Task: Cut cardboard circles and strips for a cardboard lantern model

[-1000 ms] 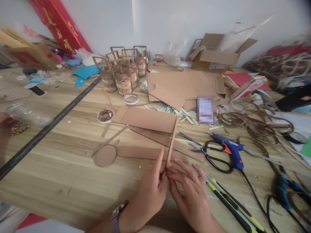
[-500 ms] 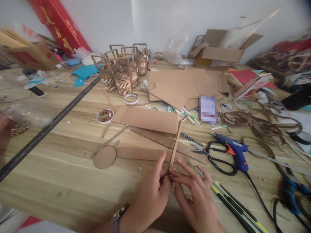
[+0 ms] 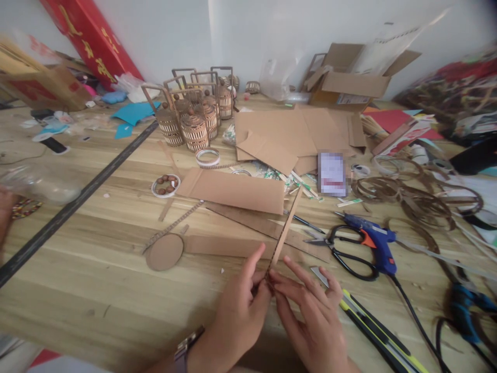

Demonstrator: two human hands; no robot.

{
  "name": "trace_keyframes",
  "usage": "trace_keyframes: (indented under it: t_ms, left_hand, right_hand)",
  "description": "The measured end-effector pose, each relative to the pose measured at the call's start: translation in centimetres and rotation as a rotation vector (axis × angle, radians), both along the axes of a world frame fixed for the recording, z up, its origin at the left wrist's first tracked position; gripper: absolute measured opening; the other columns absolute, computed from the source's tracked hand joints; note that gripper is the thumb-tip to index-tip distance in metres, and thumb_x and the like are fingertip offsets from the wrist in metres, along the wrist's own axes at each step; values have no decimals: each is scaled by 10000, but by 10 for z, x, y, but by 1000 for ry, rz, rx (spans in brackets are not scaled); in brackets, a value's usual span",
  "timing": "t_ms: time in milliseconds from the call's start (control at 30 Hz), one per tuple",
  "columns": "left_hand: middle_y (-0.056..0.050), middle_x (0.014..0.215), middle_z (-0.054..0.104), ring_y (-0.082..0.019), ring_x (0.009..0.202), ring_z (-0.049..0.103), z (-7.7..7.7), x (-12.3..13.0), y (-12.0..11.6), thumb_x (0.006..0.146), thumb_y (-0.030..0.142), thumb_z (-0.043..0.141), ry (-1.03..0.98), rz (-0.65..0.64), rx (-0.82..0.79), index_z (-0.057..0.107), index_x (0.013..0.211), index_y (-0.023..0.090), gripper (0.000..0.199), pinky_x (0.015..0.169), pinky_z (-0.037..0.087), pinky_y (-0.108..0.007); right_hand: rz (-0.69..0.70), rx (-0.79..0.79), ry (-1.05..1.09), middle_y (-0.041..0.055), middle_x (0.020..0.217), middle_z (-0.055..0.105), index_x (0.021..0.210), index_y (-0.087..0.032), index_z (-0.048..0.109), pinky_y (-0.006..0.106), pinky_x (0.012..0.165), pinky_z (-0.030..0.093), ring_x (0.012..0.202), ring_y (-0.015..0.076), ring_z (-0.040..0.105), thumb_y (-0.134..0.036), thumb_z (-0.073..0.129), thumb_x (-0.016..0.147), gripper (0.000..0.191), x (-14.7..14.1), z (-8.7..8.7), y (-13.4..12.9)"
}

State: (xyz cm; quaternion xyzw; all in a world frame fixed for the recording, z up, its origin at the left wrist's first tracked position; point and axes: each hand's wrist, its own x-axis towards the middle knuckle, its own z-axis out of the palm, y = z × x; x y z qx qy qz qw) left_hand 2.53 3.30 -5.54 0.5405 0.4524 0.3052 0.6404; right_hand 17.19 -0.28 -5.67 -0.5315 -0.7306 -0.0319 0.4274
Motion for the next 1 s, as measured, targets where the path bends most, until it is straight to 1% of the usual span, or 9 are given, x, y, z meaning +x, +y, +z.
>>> trace_keyframes:
  t_ms: [133, 233, 300, 400, 567, 667, 767, 867, 1000]
  left_hand:
    - [-106, 1031, 778, -177, 904, 718, 1, -1, 0, 959, 244, 470, -5, -33, 12, 358, 1540, 98, 609, 816, 543, -283]
    - [-98, 1005, 782, -186, 911, 726, 2, -1, 0, 957, 238, 474, 21, -36, 34, 387, 1528, 110, 591, 829, 550, -297]
    - [-114, 1081, 775, -199, 1000, 724, 4, -1, 1, 960, 247, 483, 30, -37, 55, 410, 1516, 120, 575, 905, 547, -321]
    - [-150, 1198, 747, -218, 1123, 700, 5, -1, 1, 972, 264, 466, 43, -43, 86, 402, 1518, 108, 571, 1007, 523, -362]
    - [-174, 1328, 689, -217, 1242, 650, 4, -1, 1, 981, 243, 432, 43, -52, 109, 353, 1541, 88, 586, 1080, 490, -381]
    - [-183, 1339, 681, -214, 1234, 654, 2, -1, 1, 982, 234, 430, 33, -38, 125, 352, 1542, 78, 586, 1087, 486, -384]
    - [-179, 1274, 717, -226, 1178, 683, 1, 1, 1, 984, 237, 435, 32, -26, 97, 347, 1548, 75, 593, 1046, 515, -392]
    - [-173, 1227, 740, -233, 1125, 706, 2, 2, 2, 977, 237, 445, 47, -12, 55, 374, 1536, 70, 589, 1016, 531, -392]
    - [-165, 1221, 744, -229, 1146, 694, 2, 2, 2, 957, 243, 470, 53, -5, 53, 426, 1507, 70, 578, 1010, 532, -366]
  right_hand:
    - [-14, 29, -5, -2, 891, 825, 946, -236, 584, 393, 1188, 249, 1025, 222, 770, -41, 537, 930, 201, 0, 1, 0]
    - [-29, 40, -11, 1, 877, 824, 957, -240, 577, 404, 1172, 266, 1004, 223, 776, -53, 531, 941, 193, 0, 0, 1]
    - [-33, 35, -15, 1, 881, 824, 945, -244, 575, 395, 1173, 263, 992, 214, 778, -65, 523, 949, 186, -1, 0, 1]
    - [-18, 21, -13, 5, 893, 823, 934, -245, 581, 379, 1182, 245, 978, 200, 780, -64, 524, 943, 189, -1, 0, 1]
    - [4, 11, -7, 26, 958, 824, 929, -242, 590, 391, 1192, 237, 1052, 210, 759, -63, 530, 943, 189, -2, -1, 0]
    - [6, 11, -23, 44, 996, 822, 941, -231, 593, 411, 1204, 225, 1091, 225, 746, -71, 524, 955, 176, -2, -2, -1]
    - [30, 22, -52, 65, 997, 823, 958, -215, 592, 410, 1216, 216, 1082, 224, 750, -56, 515, 959, 177, -2, -2, -1]
    - [46, 23, -58, 69, 988, 824, 954, -211, 588, 389, 1222, 216, 1050, 209, 761, -38, 506, 958, 192, -3, 0, 0]
    - [38, 30, -64, 58, 968, 826, 983, -212, 594, 375, 1214, 235, 982, 194, 780, -49, 499, 966, 189, -2, 2, 1]
